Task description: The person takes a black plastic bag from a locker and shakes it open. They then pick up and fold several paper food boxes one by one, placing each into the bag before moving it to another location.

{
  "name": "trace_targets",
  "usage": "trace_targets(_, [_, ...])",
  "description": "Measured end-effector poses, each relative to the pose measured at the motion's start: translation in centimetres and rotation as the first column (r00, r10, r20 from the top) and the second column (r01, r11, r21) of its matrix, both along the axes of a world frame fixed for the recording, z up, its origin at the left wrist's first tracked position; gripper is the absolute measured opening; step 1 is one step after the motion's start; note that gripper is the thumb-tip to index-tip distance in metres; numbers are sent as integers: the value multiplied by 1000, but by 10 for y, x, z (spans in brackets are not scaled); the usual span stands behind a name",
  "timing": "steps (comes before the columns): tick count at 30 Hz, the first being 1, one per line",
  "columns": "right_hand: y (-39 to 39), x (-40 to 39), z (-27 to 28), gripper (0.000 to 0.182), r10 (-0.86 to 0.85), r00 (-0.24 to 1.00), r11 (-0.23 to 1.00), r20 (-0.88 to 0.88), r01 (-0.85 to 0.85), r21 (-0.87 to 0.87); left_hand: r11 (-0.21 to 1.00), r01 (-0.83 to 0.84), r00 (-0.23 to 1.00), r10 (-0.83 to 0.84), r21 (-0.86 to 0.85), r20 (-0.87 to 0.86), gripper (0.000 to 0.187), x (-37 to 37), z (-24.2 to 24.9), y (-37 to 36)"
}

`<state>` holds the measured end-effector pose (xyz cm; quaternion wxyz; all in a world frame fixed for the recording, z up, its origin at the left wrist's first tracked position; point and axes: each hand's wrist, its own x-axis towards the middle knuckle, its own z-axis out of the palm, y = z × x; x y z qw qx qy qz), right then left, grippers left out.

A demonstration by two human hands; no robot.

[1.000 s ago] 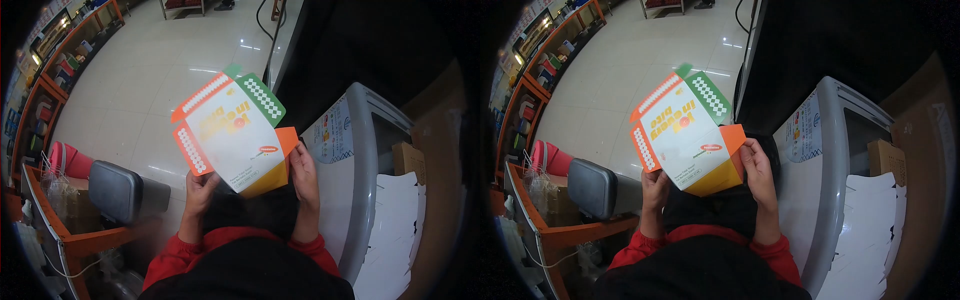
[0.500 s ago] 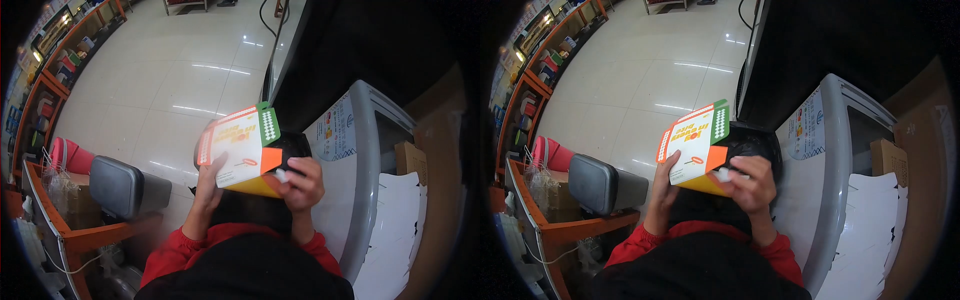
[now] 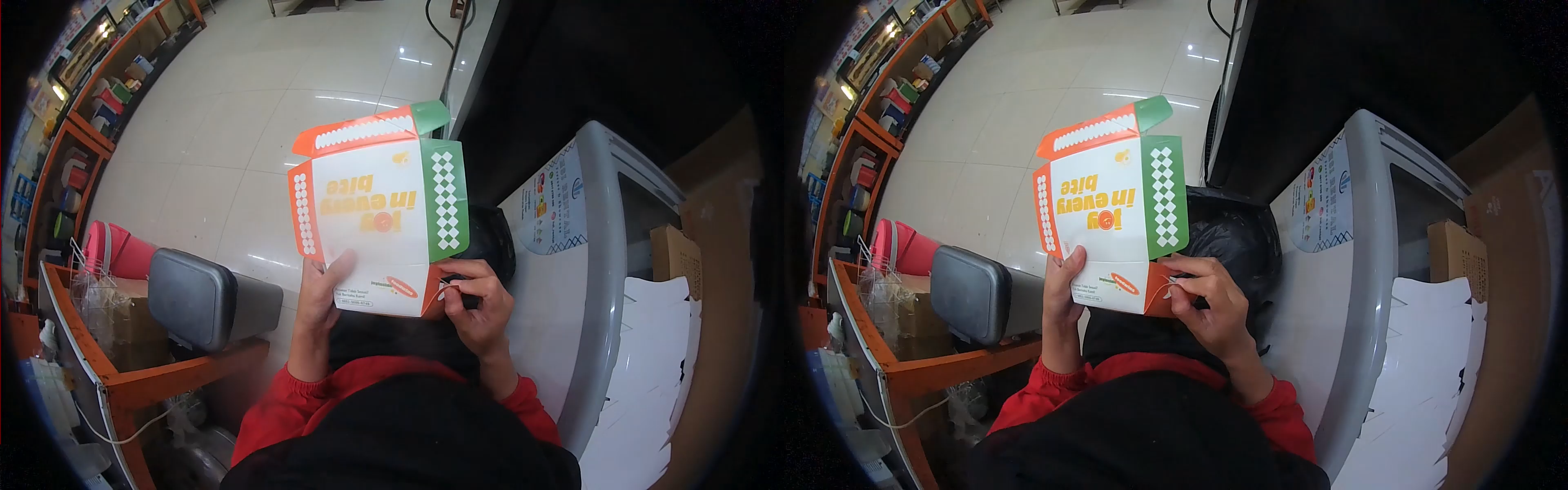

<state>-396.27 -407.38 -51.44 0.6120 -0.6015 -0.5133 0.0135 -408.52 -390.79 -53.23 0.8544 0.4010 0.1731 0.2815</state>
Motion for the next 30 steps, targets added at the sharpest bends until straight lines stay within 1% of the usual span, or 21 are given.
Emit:
trace_targets(2, [-4, 0, 2, 14, 18, 1000, 997, -24, -19, -69, 1000, 18, 1000, -18, -6, -20, 46, 0, -1, 0])
trace_targets(5, [-7, 5, -1, 18, 76, 955, 975, -287, -132, -178, 995, 95, 994, -96, -6, -47, 48, -3, -5, 3])
trace_targets(6, [-9, 6, 1, 26, 166, 858, 956, -486, -260, -132, 991, 133, 990, -132, 7, -50, 49, -5, -6, 3])
trace_targets(8, [-17, 10, 6, 41, 311, 530, 885, -789, -464, 37, 979, 196, 980, -193, 60, -55, 51, -6, -6, 1])
trace_targets(10, [-24, 31, -20, 65, 426, 801, 855, -421, -509, -103, 961, 241, 970, -235, 136, -61, 53, -7, -2, -2])
trace_targets(12, [-12, 31, -8, 58, 356, 760, 923, -544, -377, 78, 919, 224, 968, -171, 324, -185, 51, -7, 4, 2])
trace_targets(13, [-2, 24, 4, 51, 302, 667, 953, -681, -240, 187, 885, 220, 962, -127, 411, -243, 50, -8, 7, 2])
trace_targets(14, [4, 22, 11, 43, 266, 542, 961, -797, -81, 266, 886, 158, 970, -56, 436, -239, 46, -5, 11, -4])
trace_targets(15, [7, 26, 7, 36, 177, 604, 973, -777, 12, 231, 818, 172, 961, -18, 549, -275, 46, -2, 11, -5])
trace_targets(17, [12, 33, -1, 24, -23, 691, 960, -722, 216, 176, 750, 240, 933, -3, 617, -359, 65, 5, 2, -6])
trace_targets(18, [17, 31, -1, 15, -123, 717, 931, -686, 322, 170, 672, 54, 945, 205, 738, -256, 70, 10, -1, -9])
trace_targets(19, [18, 29, 3, 14, -165, 758, 927, -631, 337, 163, 548, -131, 911, 396, 826, -118, 76, 20, 6, -15])
trace_targets(20, [19, 26, 7, 13, -206, 794, 923, -572, 352, 155, 385, -299, 830, 556, 873, 39, 81, 27, 13, -17])
trace_targets(22, [25, 21, 7, 10, -316, 839, 910, -442, 400, 109, 240, -324, 820, 554, 915, 145, 86, 29, 23, -14])
trace_targets(23, [27, 18, 8, 11, -371, 879, 907, -300, 413, 89, 165, -332, 812, 551, 929, 192, 89, 29, 32, -13])
trace_targets(24, [29, 13, 11, 12, -412, 899, 903, -149, 425, 70, -18, -195, 805, 568, 981, 170, 67, 32, 43, -18])
trace_targets(25, [30, 10, 13, 13, -438, 899, 898, 9, 437, 55, 140, -189, 867, 488, 972, 98, 57, 37, 40, -18])
trace_targets(26, [32, 7, 8, 19, -441, 898, 893, 5, 438, 102, 292, -169, 919, 393, 941, 43, 48, 42, 35, -16])
trace_targets(27, [32, 6, 9, 19, -456, 887, 886, 67, 446, 130, 435, -135, 958, 285, 890, 6, 39, 48, 32, -15])
trace_targets(28, [32, 6, 11, 19, -473, 872, 878, 129, 452, 159, 310, -329, 861, 487, 892, 148, 13, 57, 33, -18])
trace_targets(30, [29, 3, 12, 20, -514, 819, 858, 257, 481, 182, 614, -370, 902, 417, 697, 112, 9, 60, 35, -24])
